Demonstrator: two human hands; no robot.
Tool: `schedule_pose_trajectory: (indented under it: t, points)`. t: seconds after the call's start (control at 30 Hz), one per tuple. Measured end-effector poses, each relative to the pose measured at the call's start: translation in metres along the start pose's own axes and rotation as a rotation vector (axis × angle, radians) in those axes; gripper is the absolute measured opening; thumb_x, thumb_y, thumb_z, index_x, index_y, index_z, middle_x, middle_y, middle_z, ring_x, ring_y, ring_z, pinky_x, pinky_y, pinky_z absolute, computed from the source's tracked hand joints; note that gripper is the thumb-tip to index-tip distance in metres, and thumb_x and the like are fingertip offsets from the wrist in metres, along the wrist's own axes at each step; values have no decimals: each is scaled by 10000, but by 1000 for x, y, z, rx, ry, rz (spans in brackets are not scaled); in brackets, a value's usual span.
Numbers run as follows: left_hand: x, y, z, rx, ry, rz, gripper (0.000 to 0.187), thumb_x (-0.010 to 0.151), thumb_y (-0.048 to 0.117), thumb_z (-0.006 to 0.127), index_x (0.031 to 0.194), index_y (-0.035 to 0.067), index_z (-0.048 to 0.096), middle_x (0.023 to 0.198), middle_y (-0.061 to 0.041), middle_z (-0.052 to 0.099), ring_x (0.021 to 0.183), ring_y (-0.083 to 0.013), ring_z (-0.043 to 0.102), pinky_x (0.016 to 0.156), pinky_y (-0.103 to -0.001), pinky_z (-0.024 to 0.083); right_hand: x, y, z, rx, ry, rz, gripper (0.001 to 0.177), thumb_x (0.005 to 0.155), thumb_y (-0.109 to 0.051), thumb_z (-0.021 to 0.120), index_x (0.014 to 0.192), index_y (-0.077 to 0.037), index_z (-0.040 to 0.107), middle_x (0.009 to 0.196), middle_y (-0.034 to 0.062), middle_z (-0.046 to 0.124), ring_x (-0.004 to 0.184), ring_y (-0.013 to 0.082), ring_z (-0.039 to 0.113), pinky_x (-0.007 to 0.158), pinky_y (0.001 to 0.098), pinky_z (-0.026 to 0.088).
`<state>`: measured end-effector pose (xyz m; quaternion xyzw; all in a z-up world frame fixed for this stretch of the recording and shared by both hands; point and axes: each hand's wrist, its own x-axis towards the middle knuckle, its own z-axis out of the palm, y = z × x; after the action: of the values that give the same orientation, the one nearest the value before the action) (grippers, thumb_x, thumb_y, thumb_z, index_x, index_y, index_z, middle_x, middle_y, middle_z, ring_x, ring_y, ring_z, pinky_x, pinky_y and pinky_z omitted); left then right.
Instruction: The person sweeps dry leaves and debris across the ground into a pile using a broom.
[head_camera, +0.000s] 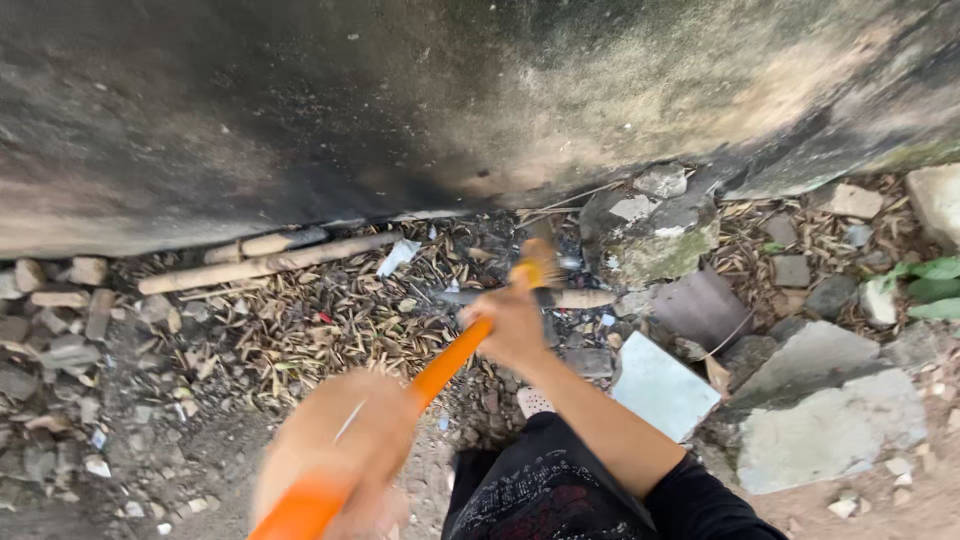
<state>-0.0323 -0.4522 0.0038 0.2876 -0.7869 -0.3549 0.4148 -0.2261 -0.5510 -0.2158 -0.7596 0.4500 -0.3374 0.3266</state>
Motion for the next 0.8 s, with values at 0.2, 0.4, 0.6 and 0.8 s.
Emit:
schedule_pose_trajectory:
  t: [0.2, 0.4, 0.6, 0.8]
  points:
    - [32, -63, 53, -59, -91, -121, 338, 874, 233, 810, 724, 124, 529, 686, -7, 538, 713, -234, 576, 884, -435, 443, 13, 131, 46, -145, 157, 191, 262, 848, -404, 749, 912, -152, 714, 1048, 51, 740, 1002, 294, 684, 997, 723, 161]
    - [44, 8, 1, 86, -106, -218, 339, 833, 209, 820, 705, 89, 529, 689, -40, 546, 697, -256, 607, 825, -413, 504, 39, 51, 56, 19, -123, 326, 313, 902, -545, 681, 889, -232, 693, 908, -15, 684, 876, 243, 695, 915, 547, 486]
    - [38, 38, -33, -43, -145, 109, 232, 763, 241, 704, 724, 74, 549, 742, -46, 620, 777, -241, 713, 798, -352, 616, 33, -20, 3, -177, -75, -134, 346, 879, -403, 710, 665, -133, 689, 687, 32, 705, 763, 224, 722, 1165, 648, 305]
    - [55, -63, 58, -56, -76, -146, 285, 838, 201, 836, 784, 90, 579, 730, -40, 572, 783, -250, 600, 841, -418, 488, 10, 118, 21, 3, 47, 278, 186, 816, -364, 713, 845, -181, 723, 907, 25, 742, 875, 225, 707, 979, 525, 419]
